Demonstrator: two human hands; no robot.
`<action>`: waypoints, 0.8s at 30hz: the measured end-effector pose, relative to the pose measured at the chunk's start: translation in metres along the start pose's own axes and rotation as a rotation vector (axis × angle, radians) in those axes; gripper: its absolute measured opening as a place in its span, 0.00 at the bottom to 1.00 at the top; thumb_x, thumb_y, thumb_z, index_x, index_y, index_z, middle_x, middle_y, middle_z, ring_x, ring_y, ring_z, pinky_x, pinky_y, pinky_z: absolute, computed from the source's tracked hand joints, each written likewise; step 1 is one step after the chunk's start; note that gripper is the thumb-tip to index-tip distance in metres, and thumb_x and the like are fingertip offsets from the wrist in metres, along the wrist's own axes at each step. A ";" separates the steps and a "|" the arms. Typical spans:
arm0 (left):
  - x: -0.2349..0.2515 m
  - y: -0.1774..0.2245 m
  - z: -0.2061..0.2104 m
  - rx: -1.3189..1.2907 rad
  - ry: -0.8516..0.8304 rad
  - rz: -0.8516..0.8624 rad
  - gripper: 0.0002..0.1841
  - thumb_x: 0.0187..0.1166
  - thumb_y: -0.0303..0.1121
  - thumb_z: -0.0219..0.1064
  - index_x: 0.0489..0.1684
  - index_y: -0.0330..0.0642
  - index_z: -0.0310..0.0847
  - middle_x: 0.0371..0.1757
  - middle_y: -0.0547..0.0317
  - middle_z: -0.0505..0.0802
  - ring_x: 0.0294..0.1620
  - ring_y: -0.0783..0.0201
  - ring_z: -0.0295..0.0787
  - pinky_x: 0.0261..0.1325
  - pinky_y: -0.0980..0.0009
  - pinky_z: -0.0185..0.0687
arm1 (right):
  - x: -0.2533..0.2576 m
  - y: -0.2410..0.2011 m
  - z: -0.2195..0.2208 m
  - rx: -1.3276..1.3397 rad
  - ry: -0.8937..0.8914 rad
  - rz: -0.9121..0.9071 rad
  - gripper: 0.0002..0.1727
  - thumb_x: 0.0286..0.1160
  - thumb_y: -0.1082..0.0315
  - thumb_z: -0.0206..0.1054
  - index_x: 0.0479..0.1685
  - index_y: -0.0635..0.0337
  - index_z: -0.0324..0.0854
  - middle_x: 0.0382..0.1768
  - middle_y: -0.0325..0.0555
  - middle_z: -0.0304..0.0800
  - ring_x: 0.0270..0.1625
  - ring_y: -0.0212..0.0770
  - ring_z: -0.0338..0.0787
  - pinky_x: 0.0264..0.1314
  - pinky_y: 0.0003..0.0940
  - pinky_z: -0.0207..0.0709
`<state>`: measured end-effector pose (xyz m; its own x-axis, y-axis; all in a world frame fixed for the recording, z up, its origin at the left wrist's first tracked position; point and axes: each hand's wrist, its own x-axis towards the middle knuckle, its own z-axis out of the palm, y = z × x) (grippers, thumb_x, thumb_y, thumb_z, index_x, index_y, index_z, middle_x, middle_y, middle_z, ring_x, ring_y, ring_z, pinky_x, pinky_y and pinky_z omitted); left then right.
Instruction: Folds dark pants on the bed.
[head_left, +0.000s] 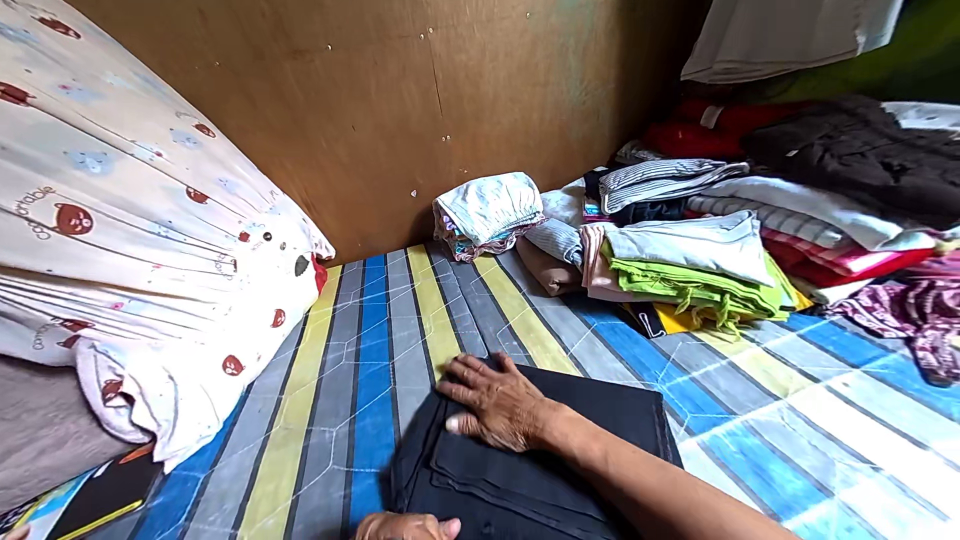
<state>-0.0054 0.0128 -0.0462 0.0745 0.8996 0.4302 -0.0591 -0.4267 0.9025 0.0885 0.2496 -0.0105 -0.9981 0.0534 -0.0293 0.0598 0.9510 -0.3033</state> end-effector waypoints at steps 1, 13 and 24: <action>0.001 0.000 0.000 -0.020 -0.008 -0.004 0.09 0.81 0.43 0.70 0.44 0.49 0.89 0.46 0.66 0.96 0.63 0.67 0.90 0.84 0.58 0.70 | 0.004 0.007 0.006 -0.014 0.025 0.051 0.36 0.91 0.38 0.39 0.92 0.44 0.62 0.94 0.46 0.55 0.97 0.56 0.47 0.87 0.78 0.35; 0.000 -0.008 -0.003 -0.196 -0.036 0.010 0.12 0.78 0.45 0.72 0.52 0.53 0.90 0.50 0.68 0.95 0.62 0.65 0.90 0.82 0.55 0.73 | -0.040 -0.017 0.017 0.008 0.152 -0.127 0.36 0.89 0.40 0.46 0.90 0.46 0.65 0.92 0.53 0.60 0.94 0.65 0.53 0.82 0.83 0.45; 0.006 0.017 0.037 0.136 0.687 -0.166 0.19 0.69 0.16 0.65 0.57 0.44 0.80 0.47 0.79 0.96 0.50 0.82 0.92 0.59 0.78 0.88 | -0.175 -0.007 -0.038 1.130 0.063 0.238 0.38 0.92 0.44 0.25 0.85 0.59 0.63 0.60 0.51 0.89 0.55 0.41 0.92 0.60 0.40 0.85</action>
<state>0.0307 0.0077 -0.0271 -0.5737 0.7899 0.2166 0.0264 -0.2466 0.9688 0.2625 0.2455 0.0325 -0.9572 0.2396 -0.1626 0.1912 0.1015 -0.9763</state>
